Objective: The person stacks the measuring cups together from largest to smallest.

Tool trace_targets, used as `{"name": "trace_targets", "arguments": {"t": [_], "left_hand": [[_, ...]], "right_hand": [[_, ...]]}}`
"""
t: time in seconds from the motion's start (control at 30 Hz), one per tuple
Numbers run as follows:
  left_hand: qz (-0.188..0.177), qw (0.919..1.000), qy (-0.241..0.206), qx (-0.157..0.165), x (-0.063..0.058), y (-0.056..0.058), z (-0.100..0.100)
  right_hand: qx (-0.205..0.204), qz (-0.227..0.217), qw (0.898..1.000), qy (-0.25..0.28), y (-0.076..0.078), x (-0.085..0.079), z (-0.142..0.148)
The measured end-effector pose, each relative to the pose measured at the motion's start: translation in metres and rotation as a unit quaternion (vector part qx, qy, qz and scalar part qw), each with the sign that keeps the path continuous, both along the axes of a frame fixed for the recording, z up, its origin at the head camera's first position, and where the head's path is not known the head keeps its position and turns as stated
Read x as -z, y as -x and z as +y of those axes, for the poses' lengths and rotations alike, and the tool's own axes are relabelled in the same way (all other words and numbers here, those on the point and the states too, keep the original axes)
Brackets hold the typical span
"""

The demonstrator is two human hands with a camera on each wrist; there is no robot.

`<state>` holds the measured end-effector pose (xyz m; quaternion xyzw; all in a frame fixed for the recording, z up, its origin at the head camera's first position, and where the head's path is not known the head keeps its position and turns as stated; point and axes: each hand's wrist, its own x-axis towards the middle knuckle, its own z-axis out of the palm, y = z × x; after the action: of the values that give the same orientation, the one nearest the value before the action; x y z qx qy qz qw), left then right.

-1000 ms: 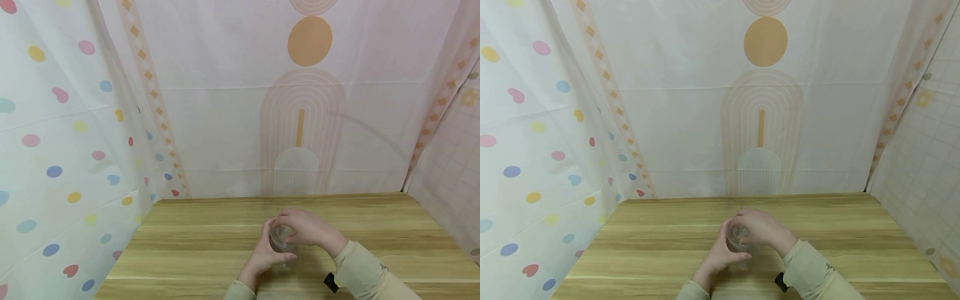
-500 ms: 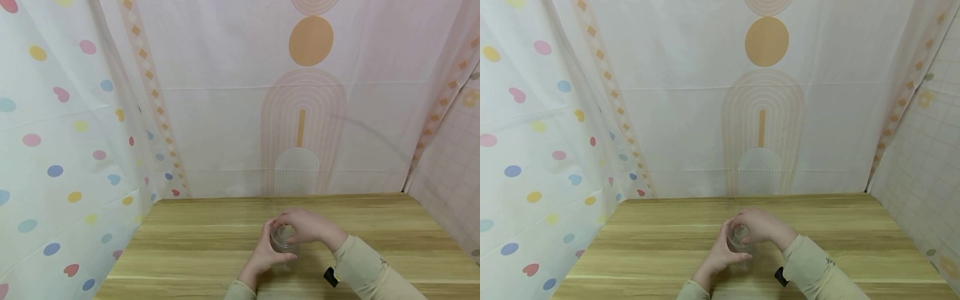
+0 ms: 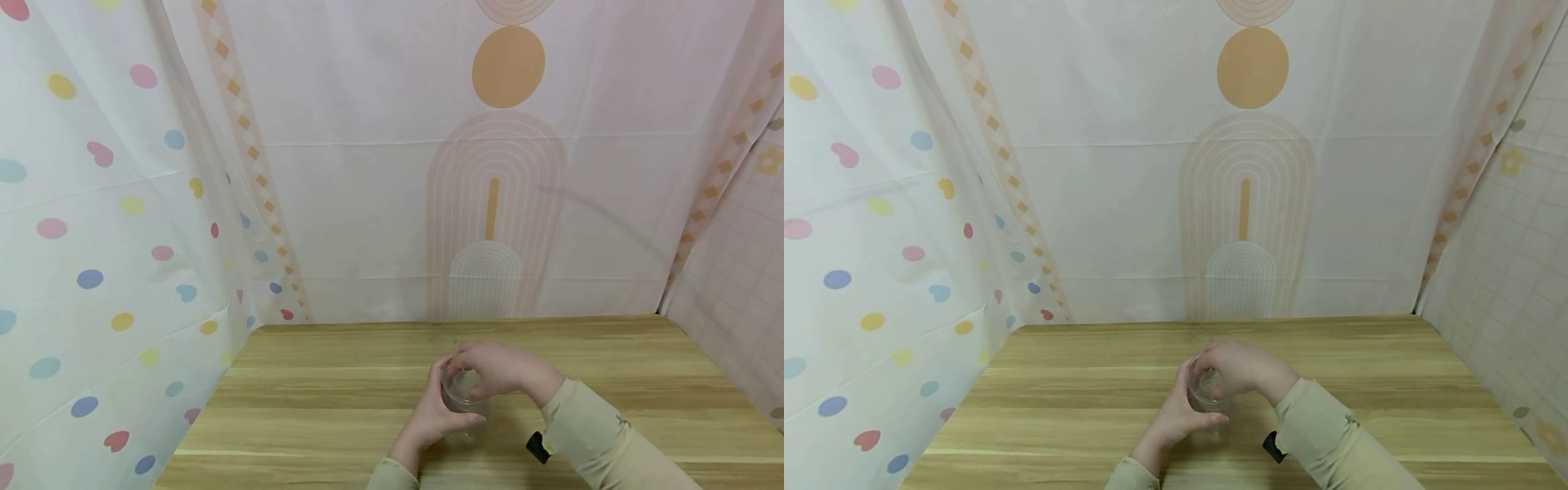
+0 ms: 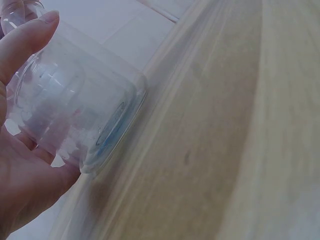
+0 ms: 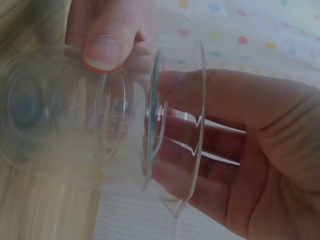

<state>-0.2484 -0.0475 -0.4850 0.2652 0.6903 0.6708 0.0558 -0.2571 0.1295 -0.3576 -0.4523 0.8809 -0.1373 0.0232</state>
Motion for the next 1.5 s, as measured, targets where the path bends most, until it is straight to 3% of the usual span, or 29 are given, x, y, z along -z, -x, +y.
{"name": "trace_targets", "arguments": {"t": [0.7, 1.5], "left_hand": [[-0.002, 1.0, -0.008, 0.003, -0.002, -0.001, 0.0], [0.01, 0.9999, 0.0, -0.004, 0.001, 0.0, -0.001]], "right_hand": [[-0.016, 0.051, 0.998, -0.03, -0.003, -0.001, -0.006], [0.011, 0.031, 0.999, -0.039, -0.01, 0.001, -0.009]]}}
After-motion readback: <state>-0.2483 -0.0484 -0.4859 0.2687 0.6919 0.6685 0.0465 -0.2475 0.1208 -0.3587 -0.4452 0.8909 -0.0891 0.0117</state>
